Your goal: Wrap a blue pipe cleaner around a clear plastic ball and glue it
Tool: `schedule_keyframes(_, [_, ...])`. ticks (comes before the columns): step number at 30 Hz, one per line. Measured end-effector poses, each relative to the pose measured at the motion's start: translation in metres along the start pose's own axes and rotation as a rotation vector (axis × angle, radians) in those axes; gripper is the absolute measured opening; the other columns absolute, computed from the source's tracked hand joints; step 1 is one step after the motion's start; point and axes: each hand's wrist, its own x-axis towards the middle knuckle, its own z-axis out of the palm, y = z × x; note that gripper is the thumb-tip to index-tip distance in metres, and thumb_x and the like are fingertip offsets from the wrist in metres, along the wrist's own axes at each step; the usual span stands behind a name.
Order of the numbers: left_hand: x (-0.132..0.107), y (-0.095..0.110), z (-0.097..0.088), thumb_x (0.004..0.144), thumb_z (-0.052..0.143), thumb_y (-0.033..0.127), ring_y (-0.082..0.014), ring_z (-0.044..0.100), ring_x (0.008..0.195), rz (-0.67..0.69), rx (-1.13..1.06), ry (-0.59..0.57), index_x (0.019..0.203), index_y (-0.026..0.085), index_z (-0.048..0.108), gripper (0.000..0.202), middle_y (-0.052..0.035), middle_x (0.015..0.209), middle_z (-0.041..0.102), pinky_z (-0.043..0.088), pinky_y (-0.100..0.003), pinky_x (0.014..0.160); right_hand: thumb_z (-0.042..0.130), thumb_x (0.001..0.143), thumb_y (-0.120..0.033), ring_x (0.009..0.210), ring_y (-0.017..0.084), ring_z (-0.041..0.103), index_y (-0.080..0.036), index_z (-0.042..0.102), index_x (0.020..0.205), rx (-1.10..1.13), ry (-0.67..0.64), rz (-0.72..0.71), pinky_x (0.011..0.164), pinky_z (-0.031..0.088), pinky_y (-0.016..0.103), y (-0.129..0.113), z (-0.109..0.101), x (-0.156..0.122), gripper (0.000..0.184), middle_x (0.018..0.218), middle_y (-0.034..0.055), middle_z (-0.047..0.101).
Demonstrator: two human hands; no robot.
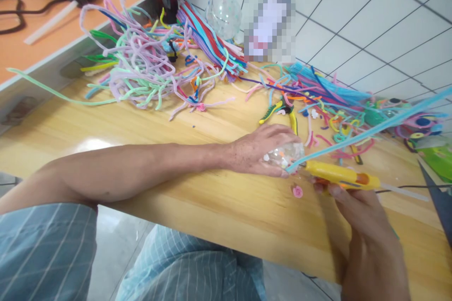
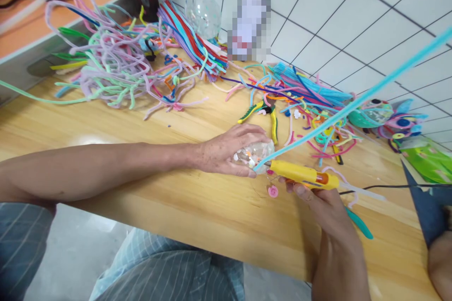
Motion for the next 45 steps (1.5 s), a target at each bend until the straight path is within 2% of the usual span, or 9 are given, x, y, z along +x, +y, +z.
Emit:
schedule_keyframes(5, [0.0,-0.001,0.0,0.095,0.072,0.056,-0.0332,0.047,0.155,0.013,-0.003,0.009,0.153,0.014,0.054,0.073,-0.0222,0.154,0.059,0.04,-0.053,0.132,0.081,0.087,-0.06,0.076,0.025,0.075,-0.031,0.084,0.097,-0.027,-0.032,0.004,0.068,0.063,0.037,0.0,-0.001,0.0,0.031,0.081,0.0029,0.079])
schedule_keyframes(12, [0.0,-0.003,0.001,0.093,0.072,0.059,-0.0358,0.048,0.154,0.015,-0.027,0.029,0.152,0.014,0.055,0.076,-0.0237,0.154,0.058,0.041,-0.057,0.13,0.082,0.087,-0.054,0.081,0.024,0.076,-0.031,0.085,0.102,0.041,0.0,0.034,0.072,0.065,0.035,0.01,-0.002,-0.002,0.027,0.091,0.0026,0.083])
schedule_keyframes(17, [0.001,-0.002,0.0,0.091,0.076,0.056,-0.036,0.049,0.153,-0.019,-0.036,0.021,0.152,0.017,0.056,0.075,-0.0226,0.155,0.057,0.041,-0.057,0.13,0.085,0.086,-0.051,0.074,0.021,0.073,-0.031,0.085,0.1,0.076,0.026,0.012,0.069,0.064,0.032,0.005,0.002,-0.001,0.024,0.087,0.0008,0.081])
schedule_keyframes(23, [0.0,-0.001,0.0,0.091,0.076,0.056,-0.0351,0.049,0.153,-0.035,-0.035,0.012,0.152,0.019,0.056,0.074,-0.0214,0.155,0.058,0.041,-0.057,0.13,0.083,0.087,-0.055,0.069,0.019,0.068,-0.029,0.085,0.097,0.083,0.024,-0.018,0.067,0.063,0.033,-0.001,0.005,0.001,0.027,0.087,0.0026,0.082])
schedule_keyframes(27, [0.001,-0.001,0.001,0.092,0.075,0.057,-0.0352,0.05,0.152,-0.015,-0.038,0.017,0.151,0.016,0.056,0.074,-0.0226,0.154,0.059,0.04,-0.056,0.131,0.085,0.086,-0.055,0.071,0.02,0.071,-0.029,0.084,0.095,0.083,0.011,0.01,0.069,0.063,0.033,0.001,0.002,0.001,0.027,0.088,0.0027,0.082])
schedule_keyframes(30, [0.002,0.0,0.0,0.091,0.077,0.056,-0.0352,0.049,0.153,-0.033,-0.039,-0.002,0.151,0.019,0.057,0.074,-0.021,0.155,0.059,0.04,-0.057,0.131,0.085,0.084,-0.054,0.074,0.022,0.073,-0.028,0.083,0.096,0.069,-0.001,0.039,0.069,0.064,0.036,0.001,0.001,0.0,0.028,0.089,0.0031,0.082])
schedule_keyframes(40, [0.003,0.003,-0.003,0.09,0.079,0.054,-0.0355,0.047,0.155,-0.061,-0.042,-0.025,0.152,0.022,0.057,0.074,-0.0193,0.157,0.058,0.039,-0.059,0.131,0.082,0.083,-0.063,0.074,0.025,0.074,-0.029,0.084,0.094,-0.01,-0.006,0.045,0.066,0.064,0.037,-0.002,0.001,0.0,0.037,0.082,0.0045,0.081])
schedule_keyframes(45, [0.002,0.003,-0.004,0.092,0.076,0.056,-0.0357,0.049,0.153,-0.051,-0.054,-0.02,0.152,0.019,0.056,0.073,-0.0217,0.156,0.058,0.04,-0.058,0.131,0.083,0.084,-0.062,0.072,0.024,0.073,-0.028,0.082,0.094,0.049,0.046,0.005,0.065,0.064,0.037,-0.003,0.007,0.001,0.036,0.084,0.0045,0.081])
